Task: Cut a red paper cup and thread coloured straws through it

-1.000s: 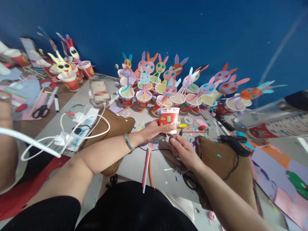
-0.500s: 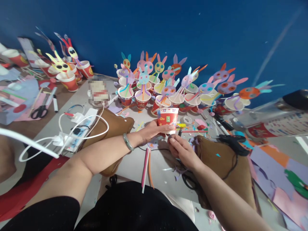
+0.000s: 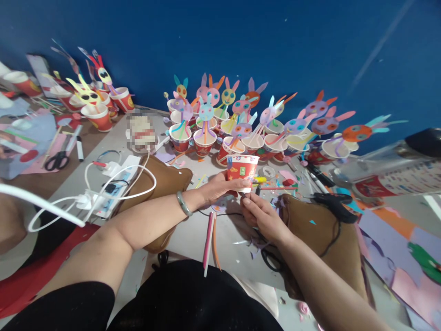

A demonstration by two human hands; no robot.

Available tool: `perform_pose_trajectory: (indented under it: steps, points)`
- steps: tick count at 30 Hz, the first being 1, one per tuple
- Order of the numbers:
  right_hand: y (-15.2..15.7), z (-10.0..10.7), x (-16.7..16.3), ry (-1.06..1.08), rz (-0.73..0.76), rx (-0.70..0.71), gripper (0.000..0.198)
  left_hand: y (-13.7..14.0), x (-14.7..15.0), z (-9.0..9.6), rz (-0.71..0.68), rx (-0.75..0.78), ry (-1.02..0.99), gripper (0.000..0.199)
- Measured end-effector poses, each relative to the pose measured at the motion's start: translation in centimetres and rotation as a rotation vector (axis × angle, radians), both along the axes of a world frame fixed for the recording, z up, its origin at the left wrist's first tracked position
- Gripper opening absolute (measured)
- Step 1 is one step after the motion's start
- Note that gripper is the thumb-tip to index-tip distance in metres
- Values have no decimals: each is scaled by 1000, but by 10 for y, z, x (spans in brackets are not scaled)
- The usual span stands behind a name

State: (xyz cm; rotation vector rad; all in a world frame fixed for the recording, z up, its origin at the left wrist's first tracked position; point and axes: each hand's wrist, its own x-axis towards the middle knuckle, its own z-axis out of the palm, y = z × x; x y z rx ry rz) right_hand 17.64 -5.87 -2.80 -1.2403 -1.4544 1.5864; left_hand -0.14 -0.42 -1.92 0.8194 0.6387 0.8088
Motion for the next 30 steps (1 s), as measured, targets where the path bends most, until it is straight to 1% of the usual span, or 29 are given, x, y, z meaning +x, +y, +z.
perform_pose_trajectory:
  steps: [3, 6, 10, 13, 18, 20, 25, 27, 30]
  points:
    - [0, -1, 0, -16, -6, 17, 47, 0, 0, 2, 6, -18, 28, 59]
    - [0, -1, 1, -4, 2, -4, 48, 0, 0, 3, 6, -23, 22, 59]
    - [0, 0, 1, -80, -13, 61, 48, 0, 0, 3, 5, -24, 29, 58]
    - [-1, 0, 1, -77, 8, 55, 48, 0, 0, 1, 3, -14, 14, 57]
    - [0, 0, 1, -138, -4, 120, 47, 1, 0, -3, 2, 6, 13, 54]
    - [2, 2, 2, -189, -13, 167, 45, 1, 0, -3, 21, 10, 16, 53]
    - [3, 9, 2, -425, -72, 378, 33, 1, 1, 0, 80, -15, 28, 52]
    - [2, 10, 2, -531, -89, 455, 29, 2, 1, 0, 77, -11, 22, 52]
    - [0, 8, 4, -680, -113, 526, 27, 3, 1, -2, 61, -16, 14, 53]
